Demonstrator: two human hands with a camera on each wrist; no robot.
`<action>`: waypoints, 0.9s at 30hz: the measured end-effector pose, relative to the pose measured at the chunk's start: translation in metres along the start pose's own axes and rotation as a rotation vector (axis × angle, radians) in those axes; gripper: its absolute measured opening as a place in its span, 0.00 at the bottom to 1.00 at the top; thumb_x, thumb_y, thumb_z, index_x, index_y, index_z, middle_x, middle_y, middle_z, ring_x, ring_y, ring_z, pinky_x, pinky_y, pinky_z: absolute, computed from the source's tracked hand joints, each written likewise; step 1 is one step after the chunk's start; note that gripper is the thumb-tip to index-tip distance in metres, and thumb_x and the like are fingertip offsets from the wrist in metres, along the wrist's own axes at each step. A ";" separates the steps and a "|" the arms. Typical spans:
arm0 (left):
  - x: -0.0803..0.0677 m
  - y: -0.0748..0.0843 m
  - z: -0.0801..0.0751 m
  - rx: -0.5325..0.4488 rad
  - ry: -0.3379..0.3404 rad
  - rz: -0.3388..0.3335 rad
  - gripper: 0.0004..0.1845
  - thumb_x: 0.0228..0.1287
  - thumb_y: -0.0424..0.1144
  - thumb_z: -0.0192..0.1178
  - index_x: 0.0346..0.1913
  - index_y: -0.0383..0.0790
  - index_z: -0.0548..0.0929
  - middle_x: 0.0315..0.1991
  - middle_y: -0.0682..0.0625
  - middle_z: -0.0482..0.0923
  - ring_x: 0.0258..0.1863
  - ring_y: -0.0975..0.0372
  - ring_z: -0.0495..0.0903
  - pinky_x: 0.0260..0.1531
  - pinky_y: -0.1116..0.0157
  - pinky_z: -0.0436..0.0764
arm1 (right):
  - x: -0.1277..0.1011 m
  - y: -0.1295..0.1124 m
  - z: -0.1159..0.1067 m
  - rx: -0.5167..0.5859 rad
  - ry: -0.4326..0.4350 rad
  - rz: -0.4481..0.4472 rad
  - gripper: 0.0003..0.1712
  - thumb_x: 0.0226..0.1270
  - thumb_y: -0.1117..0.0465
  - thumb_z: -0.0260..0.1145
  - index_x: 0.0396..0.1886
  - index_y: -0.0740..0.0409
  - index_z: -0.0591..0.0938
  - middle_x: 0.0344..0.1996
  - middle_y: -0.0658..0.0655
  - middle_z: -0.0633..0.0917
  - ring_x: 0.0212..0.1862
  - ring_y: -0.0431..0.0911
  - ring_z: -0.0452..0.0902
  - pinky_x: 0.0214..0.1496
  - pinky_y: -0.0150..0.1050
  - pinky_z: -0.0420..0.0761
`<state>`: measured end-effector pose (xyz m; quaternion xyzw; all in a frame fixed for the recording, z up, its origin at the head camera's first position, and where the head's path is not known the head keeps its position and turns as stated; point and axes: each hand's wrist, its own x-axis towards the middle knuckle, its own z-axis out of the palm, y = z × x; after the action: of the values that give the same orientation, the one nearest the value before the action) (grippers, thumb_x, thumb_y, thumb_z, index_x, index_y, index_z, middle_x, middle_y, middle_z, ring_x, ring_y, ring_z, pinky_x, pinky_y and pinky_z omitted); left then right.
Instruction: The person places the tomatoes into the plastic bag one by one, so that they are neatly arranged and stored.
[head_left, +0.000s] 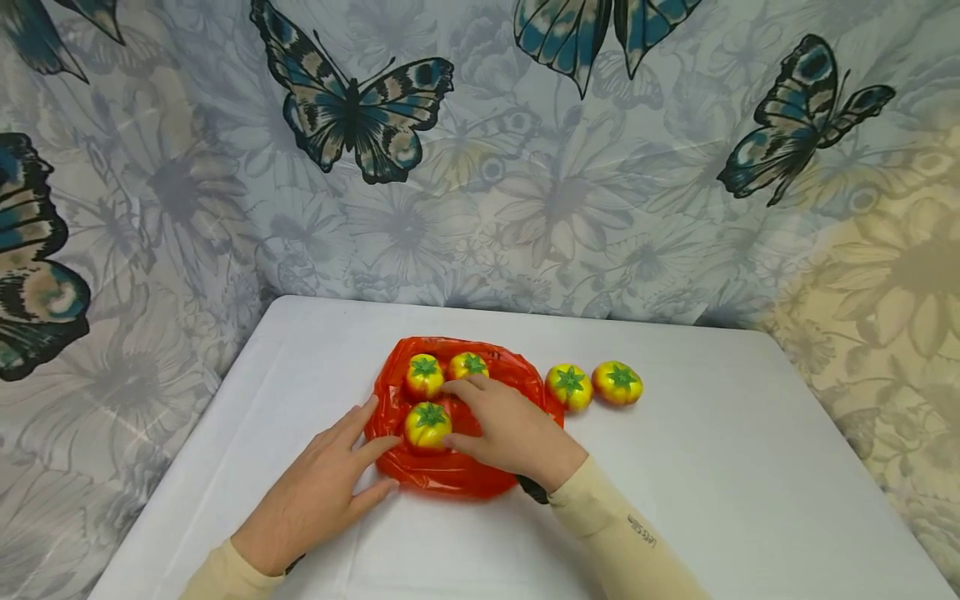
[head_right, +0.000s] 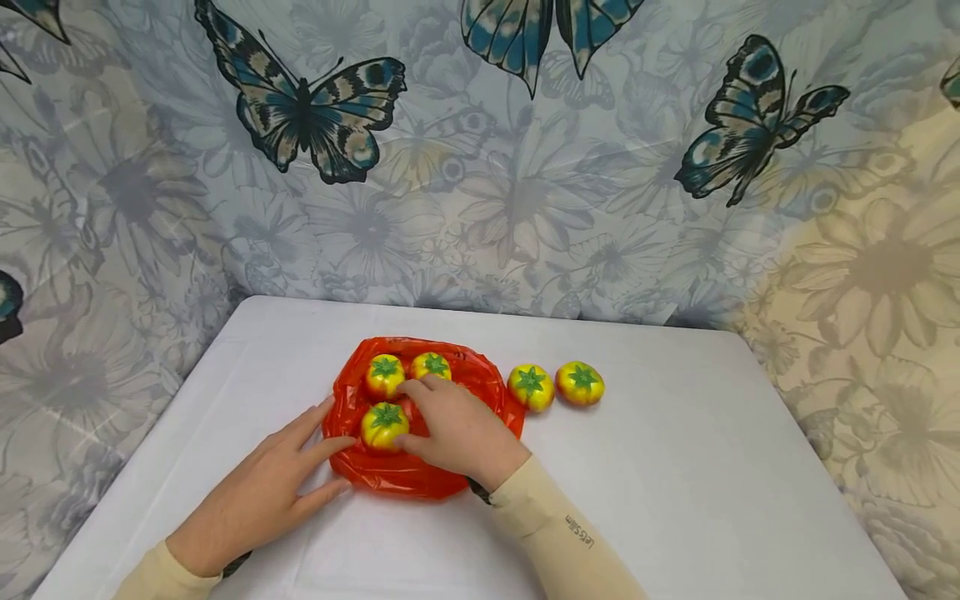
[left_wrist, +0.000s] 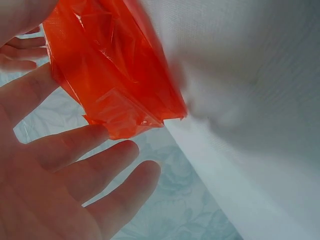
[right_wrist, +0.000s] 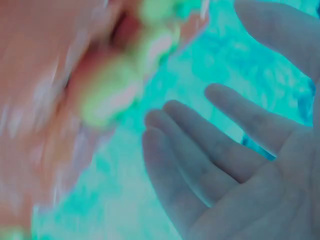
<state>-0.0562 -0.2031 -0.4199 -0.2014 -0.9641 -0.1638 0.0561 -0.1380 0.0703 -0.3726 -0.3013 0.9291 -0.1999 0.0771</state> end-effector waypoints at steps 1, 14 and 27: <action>0.000 0.000 0.000 -0.005 -0.002 -0.004 0.28 0.65 0.58 0.77 0.65 0.53 0.88 0.83 0.38 0.65 0.78 0.38 0.73 0.68 0.37 0.81 | -0.004 0.007 -0.007 0.002 0.033 0.009 0.38 0.70 0.43 0.77 0.75 0.51 0.78 0.69 0.54 0.84 0.69 0.51 0.82 0.71 0.52 0.85; -0.001 0.002 0.000 -0.005 -0.050 -0.033 0.29 0.65 0.59 0.77 0.65 0.54 0.88 0.84 0.39 0.64 0.78 0.39 0.72 0.68 0.37 0.81 | -0.050 0.116 -0.059 -0.048 0.241 0.269 0.37 0.73 0.50 0.75 0.75 0.57 0.76 0.73 0.64 0.79 0.68 0.63 0.77 0.73 0.66 0.78; 0.000 0.004 0.003 -0.005 -0.033 -0.016 0.29 0.66 0.59 0.76 0.66 0.53 0.87 0.84 0.38 0.63 0.78 0.38 0.71 0.68 0.36 0.80 | -0.063 0.154 -0.053 -0.040 0.233 0.368 0.37 0.74 0.49 0.72 0.75 0.62 0.76 0.74 0.69 0.77 0.75 0.69 0.71 0.78 0.70 0.70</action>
<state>-0.0545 -0.1988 -0.4217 -0.1963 -0.9660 -0.1636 0.0385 -0.1829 0.2386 -0.3871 -0.1030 0.9749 -0.1975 -0.0018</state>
